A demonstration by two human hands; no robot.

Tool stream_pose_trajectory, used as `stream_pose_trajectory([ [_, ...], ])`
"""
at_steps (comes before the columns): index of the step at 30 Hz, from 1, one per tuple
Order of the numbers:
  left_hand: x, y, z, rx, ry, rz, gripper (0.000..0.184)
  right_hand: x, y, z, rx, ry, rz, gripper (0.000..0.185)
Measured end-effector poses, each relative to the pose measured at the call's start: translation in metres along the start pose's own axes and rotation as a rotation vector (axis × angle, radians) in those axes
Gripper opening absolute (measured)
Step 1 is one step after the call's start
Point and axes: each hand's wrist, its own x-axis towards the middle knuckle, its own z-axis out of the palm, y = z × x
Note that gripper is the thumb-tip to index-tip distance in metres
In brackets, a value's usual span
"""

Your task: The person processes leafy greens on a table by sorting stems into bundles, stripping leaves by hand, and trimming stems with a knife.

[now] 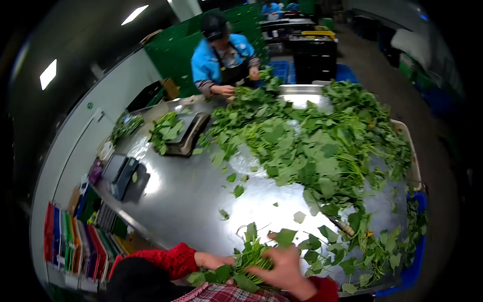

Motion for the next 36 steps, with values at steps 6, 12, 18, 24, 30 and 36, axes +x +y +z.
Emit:
stream_pose_trajectory([
  [6, -0.029, 0.057, 0.02, -0.154, 0.0, 0.043, 0.049, -0.003, -0.001, 0.001, -0.061, 0.032, -0.044, 0.029],
  [12, -0.027, 0.062, 0.021, -0.08, 0.027, 0.15, 0.047, 0.003, -0.003, -0.072, -0.279, 0.455, -0.057, 0.029],
  [18, -0.025, 0.064, 0.021, -0.173, -0.004, 0.04, 0.048, -0.031, -0.004, -0.006, -0.478, -0.16, -0.356, 0.015],
  [24, -0.028, 0.045, 0.022, -0.172, 0.021, 0.075, 0.049, -0.01, -0.02, -0.048, -0.27, 0.089, -0.216, 0.012],
  [30, -0.028, 0.065, 0.024, -0.052, -0.018, 0.028, 0.044, -0.019, -0.008, -0.019, -0.468, -0.089, -0.408, 0.017],
  [36, -0.019, 0.024, 0.015, -0.217, 0.014, 0.076, 0.043, -0.014, -0.036, -0.039, -0.453, -0.092, -0.375, 0.028],
])
